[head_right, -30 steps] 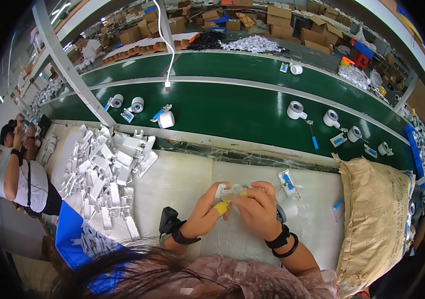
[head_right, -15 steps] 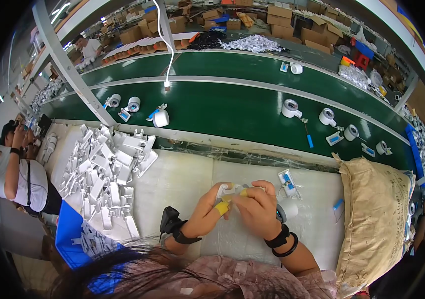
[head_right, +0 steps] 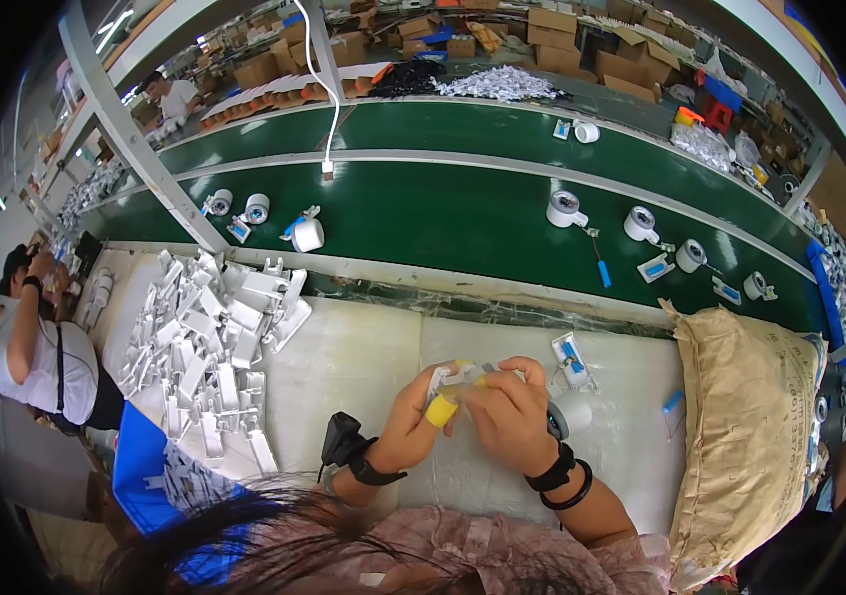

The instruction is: The person assembles electronic components by inserting a battery into a white plastic housing and using a small tool to press down internal wires. They then press a white plastic cap onto the housing and place the completed unit onto a green conveyor belt.

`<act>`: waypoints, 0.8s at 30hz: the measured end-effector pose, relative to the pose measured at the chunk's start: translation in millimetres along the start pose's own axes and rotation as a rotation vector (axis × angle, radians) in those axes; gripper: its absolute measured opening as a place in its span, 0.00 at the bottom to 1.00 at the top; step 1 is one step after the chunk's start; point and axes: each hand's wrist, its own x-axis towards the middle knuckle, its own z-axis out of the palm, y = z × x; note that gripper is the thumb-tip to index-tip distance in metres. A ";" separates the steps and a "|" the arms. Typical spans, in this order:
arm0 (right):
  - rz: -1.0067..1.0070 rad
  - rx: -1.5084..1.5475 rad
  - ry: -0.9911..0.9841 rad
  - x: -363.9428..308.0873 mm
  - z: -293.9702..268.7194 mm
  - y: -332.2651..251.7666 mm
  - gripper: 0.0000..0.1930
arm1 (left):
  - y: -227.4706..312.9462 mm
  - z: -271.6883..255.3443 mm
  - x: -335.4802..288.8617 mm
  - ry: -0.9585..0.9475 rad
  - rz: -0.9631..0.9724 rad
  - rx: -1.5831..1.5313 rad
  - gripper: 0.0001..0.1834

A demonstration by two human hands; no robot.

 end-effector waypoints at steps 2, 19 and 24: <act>0.000 -0.002 0.000 0.0 -0.4 -0.6 0.12 | -1.9 1.7 -1.0 0.014 0.008 0.008 0.21; 0.030 -0.056 0.005 -3.6 7.9 0.3 0.08 | -13.2 -3.3 1.0 0.055 -0.058 0.005 0.15; 0.083 -0.171 -0.128 4.9 -15.6 8.8 0.04 | -15.1 4.9 18.2 0.051 -0.212 0.031 0.17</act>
